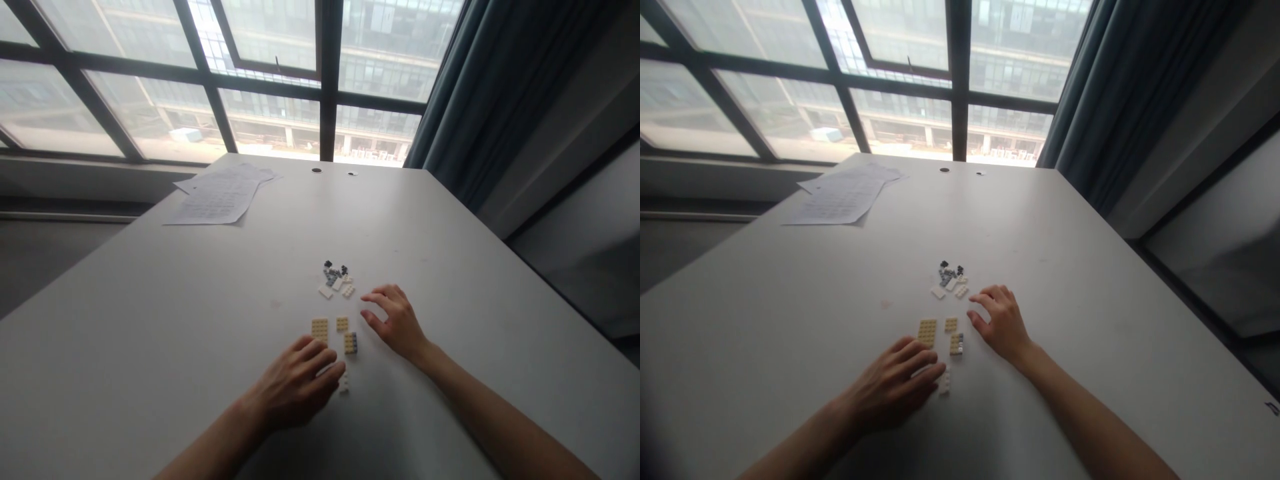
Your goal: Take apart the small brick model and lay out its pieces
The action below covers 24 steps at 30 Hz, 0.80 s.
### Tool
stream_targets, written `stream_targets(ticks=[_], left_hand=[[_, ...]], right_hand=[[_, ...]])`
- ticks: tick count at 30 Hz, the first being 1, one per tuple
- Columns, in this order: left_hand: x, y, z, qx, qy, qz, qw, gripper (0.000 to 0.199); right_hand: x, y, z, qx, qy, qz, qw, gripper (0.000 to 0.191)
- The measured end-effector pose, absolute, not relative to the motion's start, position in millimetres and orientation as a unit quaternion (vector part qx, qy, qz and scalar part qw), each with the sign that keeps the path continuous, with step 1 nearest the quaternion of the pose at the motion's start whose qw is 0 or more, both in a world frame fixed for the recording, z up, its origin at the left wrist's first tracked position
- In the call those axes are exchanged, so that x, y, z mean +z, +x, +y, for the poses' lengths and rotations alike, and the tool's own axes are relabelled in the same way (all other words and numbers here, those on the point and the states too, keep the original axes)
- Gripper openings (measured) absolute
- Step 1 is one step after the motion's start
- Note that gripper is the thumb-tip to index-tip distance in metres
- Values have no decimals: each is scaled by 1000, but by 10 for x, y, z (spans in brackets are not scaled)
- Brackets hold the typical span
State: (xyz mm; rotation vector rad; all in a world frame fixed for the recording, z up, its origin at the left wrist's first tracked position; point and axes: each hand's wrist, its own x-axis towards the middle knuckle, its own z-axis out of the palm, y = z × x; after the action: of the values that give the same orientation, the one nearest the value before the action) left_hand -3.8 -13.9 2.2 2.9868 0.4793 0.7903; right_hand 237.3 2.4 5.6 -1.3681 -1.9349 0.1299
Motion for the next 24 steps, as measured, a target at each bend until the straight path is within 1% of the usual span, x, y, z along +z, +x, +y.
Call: stream_targets(ticks=[5,9,16,24], left_hand=[[-35,-72,-106,274,946,173,6,11],[-70,-89,-94,286,940,185,10,11],[-67,-90,-86,285,942,176,18,9],[-65,-90,-85,292,939,182,17,8]], right_hand=[[-28,2278,364,116,-628,-699,323,27],[-75,2155,507,103,-641,-702,293,32],[-55,2003,710,53,-598,-760,250,25],[55,1847,840,12,-579,-796,174,16]])
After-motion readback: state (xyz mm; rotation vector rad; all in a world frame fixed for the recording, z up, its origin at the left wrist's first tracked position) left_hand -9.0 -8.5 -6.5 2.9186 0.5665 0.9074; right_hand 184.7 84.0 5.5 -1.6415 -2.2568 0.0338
